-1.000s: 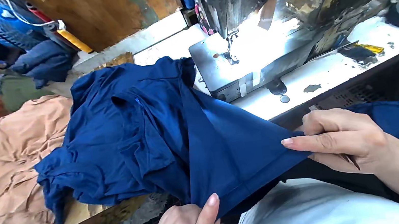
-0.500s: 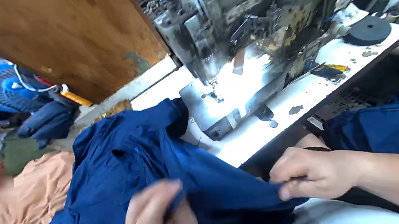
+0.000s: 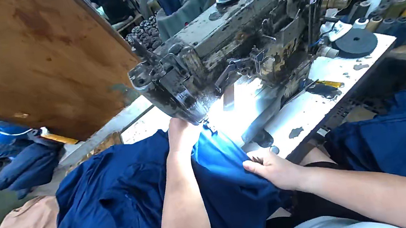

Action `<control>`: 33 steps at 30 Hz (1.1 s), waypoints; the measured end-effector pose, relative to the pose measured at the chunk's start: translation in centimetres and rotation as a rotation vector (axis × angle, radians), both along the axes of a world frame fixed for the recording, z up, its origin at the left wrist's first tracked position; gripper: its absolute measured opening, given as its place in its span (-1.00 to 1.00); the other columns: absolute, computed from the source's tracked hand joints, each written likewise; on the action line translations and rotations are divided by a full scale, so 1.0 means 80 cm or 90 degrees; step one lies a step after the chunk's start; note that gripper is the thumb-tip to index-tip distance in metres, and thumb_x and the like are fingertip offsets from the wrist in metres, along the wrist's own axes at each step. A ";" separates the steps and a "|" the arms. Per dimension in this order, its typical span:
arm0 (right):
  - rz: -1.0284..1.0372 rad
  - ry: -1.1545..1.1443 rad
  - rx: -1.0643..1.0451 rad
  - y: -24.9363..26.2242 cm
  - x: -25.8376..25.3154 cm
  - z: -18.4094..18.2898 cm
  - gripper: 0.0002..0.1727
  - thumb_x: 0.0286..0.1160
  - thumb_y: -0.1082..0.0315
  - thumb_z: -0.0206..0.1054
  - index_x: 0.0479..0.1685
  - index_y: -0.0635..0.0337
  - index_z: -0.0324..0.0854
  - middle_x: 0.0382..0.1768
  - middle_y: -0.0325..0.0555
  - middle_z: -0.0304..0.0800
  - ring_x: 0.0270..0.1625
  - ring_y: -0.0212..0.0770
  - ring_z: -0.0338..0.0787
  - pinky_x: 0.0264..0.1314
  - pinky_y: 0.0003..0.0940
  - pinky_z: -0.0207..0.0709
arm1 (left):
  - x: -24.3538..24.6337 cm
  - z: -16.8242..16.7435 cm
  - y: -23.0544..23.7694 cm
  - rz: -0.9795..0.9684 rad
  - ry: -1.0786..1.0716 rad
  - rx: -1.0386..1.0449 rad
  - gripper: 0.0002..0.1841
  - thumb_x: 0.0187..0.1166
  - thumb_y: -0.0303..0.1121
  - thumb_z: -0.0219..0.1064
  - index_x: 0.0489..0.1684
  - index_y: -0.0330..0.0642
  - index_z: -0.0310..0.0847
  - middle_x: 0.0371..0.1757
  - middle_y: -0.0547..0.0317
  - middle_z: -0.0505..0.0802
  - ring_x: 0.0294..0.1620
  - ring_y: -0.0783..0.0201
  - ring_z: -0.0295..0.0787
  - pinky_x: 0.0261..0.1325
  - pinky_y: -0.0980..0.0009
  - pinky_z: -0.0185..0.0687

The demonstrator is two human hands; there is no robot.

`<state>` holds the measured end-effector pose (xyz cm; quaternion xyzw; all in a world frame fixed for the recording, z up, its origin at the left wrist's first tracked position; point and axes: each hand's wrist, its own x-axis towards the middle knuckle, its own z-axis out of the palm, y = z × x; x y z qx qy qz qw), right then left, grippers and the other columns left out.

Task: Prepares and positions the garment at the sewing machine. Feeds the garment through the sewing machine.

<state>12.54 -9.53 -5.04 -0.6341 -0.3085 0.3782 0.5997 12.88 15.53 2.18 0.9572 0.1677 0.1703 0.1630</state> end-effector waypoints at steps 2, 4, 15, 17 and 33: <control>0.002 0.020 0.007 -0.004 -0.010 -0.005 -0.68 0.81 0.16 0.13 -0.33 0.11 0.57 -0.54 -0.37 0.51 -0.46 -0.55 0.55 -0.32 -0.57 0.45 | -0.003 -0.003 0.004 -0.029 0.001 0.039 -0.68 0.47 -0.25 0.55 0.04 -0.27 0.78 0.02 -0.25 0.85 0.14 -0.20 0.79 0.19 -0.32 0.56; -0.021 0.023 0.023 -0.004 -0.012 -0.011 -0.70 0.81 0.16 0.13 -0.30 0.09 0.60 -0.52 -0.39 0.56 -0.43 -0.57 0.59 -0.30 -0.59 0.50 | -0.005 -0.009 0.000 -0.021 -0.025 0.070 -0.67 0.46 -0.20 0.55 0.00 -0.26 0.79 -0.01 -0.25 0.86 0.08 -0.22 0.81 0.11 -0.33 0.60; -0.119 -0.076 0.040 0.045 0.005 -0.007 -0.65 0.81 0.18 0.11 -0.43 0.10 0.50 -0.54 -0.40 0.39 -0.46 -0.55 0.42 -0.31 -0.59 0.33 | 0.007 -0.010 0.030 -0.004 -0.207 0.189 -0.70 0.46 -0.22 0.47 -0.02 -0.26 0.79 -0.03 -0.18 0.89 0.06 -0.17 0.86 0.08 -0.20 0.69; -0.106 -0.020 0.059 0.032 0.003 -0.006 -0.68 0.81 0.21 0.14 -0.40 0.09 0.50 -0.55 -0.40 0.40 -0.48 -0.54 0.44 -0.33 -0.58 0.36 | -0.030 0.000 0.003 -0.066 -0.258 0.164 -0.82 0.48 -0.36 0.44 -0.12 -0.25 0.83 -0.04 -0.10 0.90 0.05 -0.04 0.85 0.16 -0.03 0.70; -0.121 -0.103 0.092 -0.119 -0.025 -0.028 -0.76 0.69 0.41 0.19 0.05 0.17 0.78 -0.15 -0.35 0.75 -0.44 -0.64 0.55 -0.40 -0.73 0.48 | -0.241 -0.080 -0.153 -0.076 -0.007 0.069 -0.51 0.45 -0.15 0.54 0.21 -0.33 0.70 -0.01 -0.09 0.81 -0.26 0.18 0.81 -0.22 0.29 0.79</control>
